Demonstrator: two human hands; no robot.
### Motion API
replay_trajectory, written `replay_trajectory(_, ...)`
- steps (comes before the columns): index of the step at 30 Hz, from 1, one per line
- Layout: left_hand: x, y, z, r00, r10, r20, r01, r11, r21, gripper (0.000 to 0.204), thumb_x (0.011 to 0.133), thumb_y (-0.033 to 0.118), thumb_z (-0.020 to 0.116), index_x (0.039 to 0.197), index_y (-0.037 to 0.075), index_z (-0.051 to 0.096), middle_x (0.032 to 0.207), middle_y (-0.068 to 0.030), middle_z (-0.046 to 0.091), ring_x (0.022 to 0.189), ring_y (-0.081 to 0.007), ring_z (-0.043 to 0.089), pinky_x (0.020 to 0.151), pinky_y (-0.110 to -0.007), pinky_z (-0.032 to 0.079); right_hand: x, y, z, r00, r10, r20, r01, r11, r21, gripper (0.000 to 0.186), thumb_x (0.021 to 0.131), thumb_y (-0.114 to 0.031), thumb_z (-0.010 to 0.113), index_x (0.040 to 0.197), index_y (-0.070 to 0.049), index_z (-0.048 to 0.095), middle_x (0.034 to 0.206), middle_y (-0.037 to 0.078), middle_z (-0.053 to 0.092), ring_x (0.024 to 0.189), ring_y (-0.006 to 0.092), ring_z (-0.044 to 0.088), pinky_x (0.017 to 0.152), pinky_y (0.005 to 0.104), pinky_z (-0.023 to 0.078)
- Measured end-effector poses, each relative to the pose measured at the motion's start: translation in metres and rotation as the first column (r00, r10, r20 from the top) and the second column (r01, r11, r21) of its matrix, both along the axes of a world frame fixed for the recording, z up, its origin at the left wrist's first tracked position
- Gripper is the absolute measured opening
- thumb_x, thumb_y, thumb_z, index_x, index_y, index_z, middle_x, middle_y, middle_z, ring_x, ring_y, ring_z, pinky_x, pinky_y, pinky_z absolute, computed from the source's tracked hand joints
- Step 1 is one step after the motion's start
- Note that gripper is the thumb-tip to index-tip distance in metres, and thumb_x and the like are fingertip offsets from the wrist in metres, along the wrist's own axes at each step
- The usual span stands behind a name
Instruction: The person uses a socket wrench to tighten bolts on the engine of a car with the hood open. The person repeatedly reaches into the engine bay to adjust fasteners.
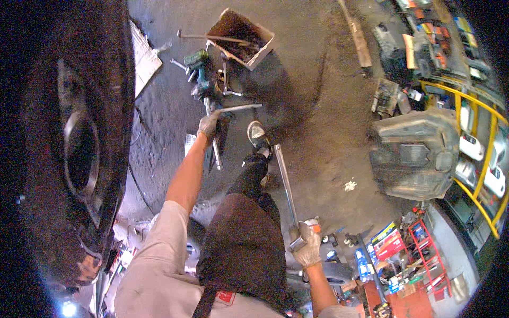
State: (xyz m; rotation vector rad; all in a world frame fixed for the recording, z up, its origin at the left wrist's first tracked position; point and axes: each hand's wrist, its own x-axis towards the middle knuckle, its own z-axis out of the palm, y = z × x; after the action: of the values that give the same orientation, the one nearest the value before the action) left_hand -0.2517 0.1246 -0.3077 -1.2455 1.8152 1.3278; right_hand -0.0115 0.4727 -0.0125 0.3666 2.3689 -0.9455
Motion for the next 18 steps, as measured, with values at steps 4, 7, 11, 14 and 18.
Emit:
replay_trajectory(4, -0.011, -0.059, -0.072, 0.898, -0.438, -0.026, 0.399, 0.841, -0.366, 0.049, 0.09, 0.043, 0.063, 0.099, -0.004, 0.066, 0.078, -0.0121, 0.068, 0.069, -0.026, 0.068, 0.063, -0.041, 0.052, -0.049, 0.012, -0.048, 0.992, 0.127, -0.002, -0.127, 0.988, -0.093, 0.01, 0.082, -0.01, 0.067, 0.084, -0.004, 0.059, 0.072, 0.019, 0.055, 0.07, 0.0422, 0.056, 0.061, 0.0479, 0.045)
replay_trajectory(7, -0.032, -0.032, -0.059, 0.981, -0.171, 0.087, 0.188, 0.952, -0.241, 0.046, 0.091, 0.042, 0.061, 0.095, -0.003, 0.066, 0.076, -0.0129, 0.069, 0.063, -0.0274, 0.069, 0.058, -0.041, 0.052, -0.085, 0.009, -0.066, 0.97, 0.234, -0.069, -0.236, 0.971, -0.024, 0.011, 0.083, -0.01, 0.065, 0.084, -0.003, 0.057, 0.072, 0.02, 0.055, 0.068, 0.0434, 0.055, 0.058, 0.0483, 0.043)
replay_trajectory(11, 0.014, -0.023, -0.039, 0.949, 0.295, 0.108, -0.314, 0.906, 0.284, 0.045, 0.095, 0.042, 0.06, 0.105, -0.001, 0.068, 0.084, -0.0149, 0.073, 0.063, -0.0252, 0.068, 0.055, -0.038, 0.05, -0.158, -0.015, -0.055, 0.986, 0.113, -0.124, -0.13, 0.982, -0.135, 0.007, 0.083, -0.007, 0.064, 0.083, -0.002, 0.058, 0.071, 0.02, 0.055, 0.066, 0.0439, 0.055, 0.058, 0.0485, 0.044)
replay_trajectory(14, 0.034, 0.007, -0.005, 0.972, 0.155, 0.176, -0.23, 0.776, 0.588, 0.041, 0.097, 0.037, 0.059, 0.12, 0.004, 0.064, 0.105, -0.011, 0.069, 0.084, -0.0215, 0.066, 0.068, -0.036, 0.053, -0.18, -0.008, -0.061, 0.973, 0.132, -0.187, -0.16, 0.977, -0.141, 0.01, 0.088, -0.008, 0.062, 0.095, -0.001, 0.061, 0.07, 0.017, 0.056, 0.063, 0.0364, 0.06, 0.058, 0.0426, 0.046)
replay_trajectory(18, 0.04, 0.066, 0.069, 0.982, -0.02, 0.19, -0.135, 0.633, 0.762, 0.035, 0.097, 0.03, 0.061, 0.122, 0.006, 0.066, 0.104, -0.0071, 0.071, 0.084, -0.0171, 0.068, 0.07, -0.032, 0.056, -0.227, -0.014, -0.063, 0.977, 0.098, -0.19, -0.129, 0.979, -0.16, 0.015, 0.092, -0.013, 0.06, 0.1, 0.0, 0.061, 0.067, 0.016, 0.057, 0.059, 0.0336, 0.06, 0.055, 0.0408, 0.046)
